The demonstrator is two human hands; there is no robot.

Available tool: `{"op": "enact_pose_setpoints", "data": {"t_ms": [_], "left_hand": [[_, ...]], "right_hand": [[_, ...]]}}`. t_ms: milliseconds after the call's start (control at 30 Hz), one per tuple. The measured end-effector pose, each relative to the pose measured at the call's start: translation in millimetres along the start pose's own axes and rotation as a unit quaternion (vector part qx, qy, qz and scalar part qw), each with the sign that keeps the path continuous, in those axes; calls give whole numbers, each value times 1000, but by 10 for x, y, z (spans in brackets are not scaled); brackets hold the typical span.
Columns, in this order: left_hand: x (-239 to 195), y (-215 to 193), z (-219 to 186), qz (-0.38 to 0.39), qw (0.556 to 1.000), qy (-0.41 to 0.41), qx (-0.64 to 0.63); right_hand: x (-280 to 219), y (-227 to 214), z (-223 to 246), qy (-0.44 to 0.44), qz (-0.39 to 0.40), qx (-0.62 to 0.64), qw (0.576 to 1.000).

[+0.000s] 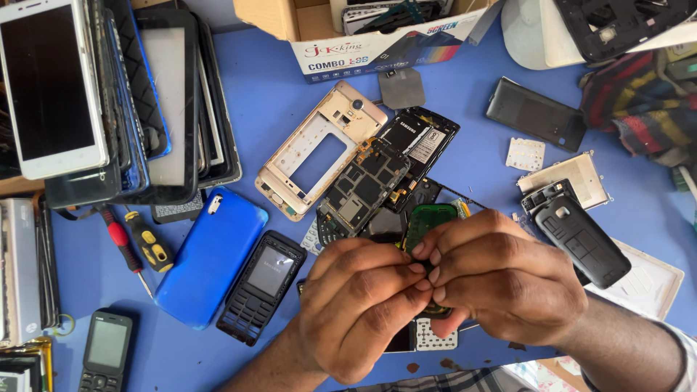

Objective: The person disassembles and reassembles mobile phone components on a cluttered workbench. They use a screwdriver to remove screws from a circuit board, separate the board from a phone frame, and then reattach the board to the frame, securing it with screws.

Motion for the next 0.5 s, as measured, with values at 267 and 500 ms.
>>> {"op": "enact_pose_setpoints", "data": {"t_ms": [267, 500], "left_hand": [[-35, 34, 33, 8, 1000, -11, -21], [-62, 71, 57, 17, 998, -26, -47]], "right_hand": [[0, 44, 9, -6, 2, -52, 999], [20, 64, 34, -17, -5, -72, 997]]}}
Point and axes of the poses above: each hand's wrist, its own x-axis towards the middle knuckle, its own y-axis out of the palm, z = x × y, the point moved 9 cm from there along x, towards the middle knuckle, and after that the axes turned 1 degree about x, right-handed, at the moved point
